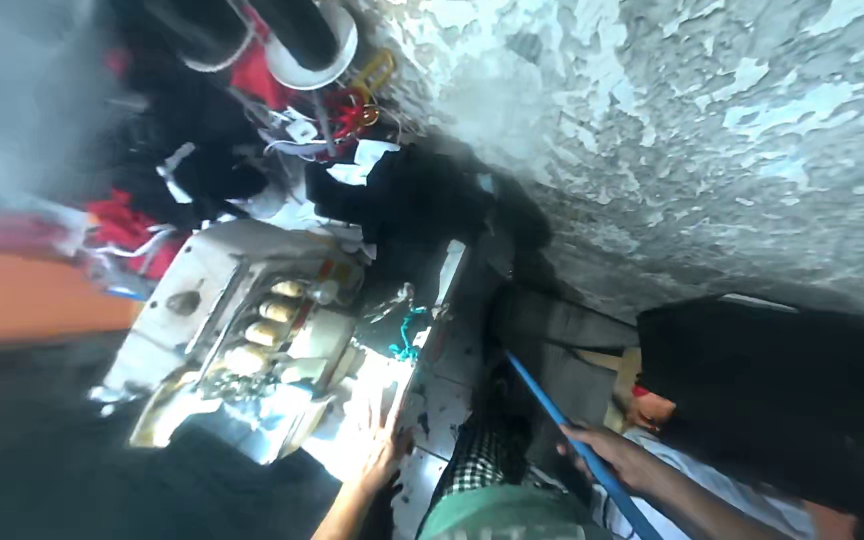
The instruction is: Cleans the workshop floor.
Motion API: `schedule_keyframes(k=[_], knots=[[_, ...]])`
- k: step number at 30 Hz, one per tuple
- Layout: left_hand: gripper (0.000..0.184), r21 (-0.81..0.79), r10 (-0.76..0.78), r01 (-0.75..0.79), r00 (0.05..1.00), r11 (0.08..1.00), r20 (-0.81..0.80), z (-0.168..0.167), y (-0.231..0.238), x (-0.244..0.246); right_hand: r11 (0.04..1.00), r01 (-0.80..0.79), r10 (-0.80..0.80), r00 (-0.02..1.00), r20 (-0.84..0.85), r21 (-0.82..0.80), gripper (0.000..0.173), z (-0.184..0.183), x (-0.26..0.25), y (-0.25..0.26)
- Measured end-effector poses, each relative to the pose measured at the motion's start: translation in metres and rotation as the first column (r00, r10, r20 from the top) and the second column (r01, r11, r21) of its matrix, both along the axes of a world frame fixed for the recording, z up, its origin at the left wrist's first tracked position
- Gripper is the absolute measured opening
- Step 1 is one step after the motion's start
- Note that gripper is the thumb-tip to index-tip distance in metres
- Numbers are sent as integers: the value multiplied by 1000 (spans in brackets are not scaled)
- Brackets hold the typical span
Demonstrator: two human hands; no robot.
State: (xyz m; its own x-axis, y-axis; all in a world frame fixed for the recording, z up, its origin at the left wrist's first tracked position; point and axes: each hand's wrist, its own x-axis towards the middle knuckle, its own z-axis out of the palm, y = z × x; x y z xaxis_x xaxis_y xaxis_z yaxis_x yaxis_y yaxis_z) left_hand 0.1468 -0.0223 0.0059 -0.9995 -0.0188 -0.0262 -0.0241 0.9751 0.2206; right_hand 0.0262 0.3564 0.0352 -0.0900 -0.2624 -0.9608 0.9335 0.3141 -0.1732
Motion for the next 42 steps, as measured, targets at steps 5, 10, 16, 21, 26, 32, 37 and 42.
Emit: schedule_keyframes(k=[5,10,16,21,26,32,37,42], knots=[[76,-19,10,-10,1000,1000,-2,-14,-3,1,941,-283,319,924,-209,184,63,-14,54,28],[74,-21,-5,5,1000,1000,-3,-15,-3,-2,892,-353,427,863,-268,284,60,-49,61,29],[71,-50,-5,4,1000,999,-8,-17,-4,-2,819,-404,531,803,-272,408,57,-129,13,-51],[71,-66,31,-33,999,997,-37,-19,-4,-1,746,-528,631,755,-177,406,51,-175,36,-113],[69,-40,65,-65,998,997,-11,-15,-2,1,543,-780,837,531,-129,311,67,-178,98,-100],[66,-18,52,-51,998,999,26,-16,-2,2,371,-924,924,358,-131,92,58,-148,144,-36],[68,-12,49,-49,999,999,20,-17,-5,1,443,-894,886,426,-184,61,58,-74,133,8],[71,-26,31,-30,999,999,27,-19,-5,-1,561,-723,824,533,-191,403,62,-61,68,7]])
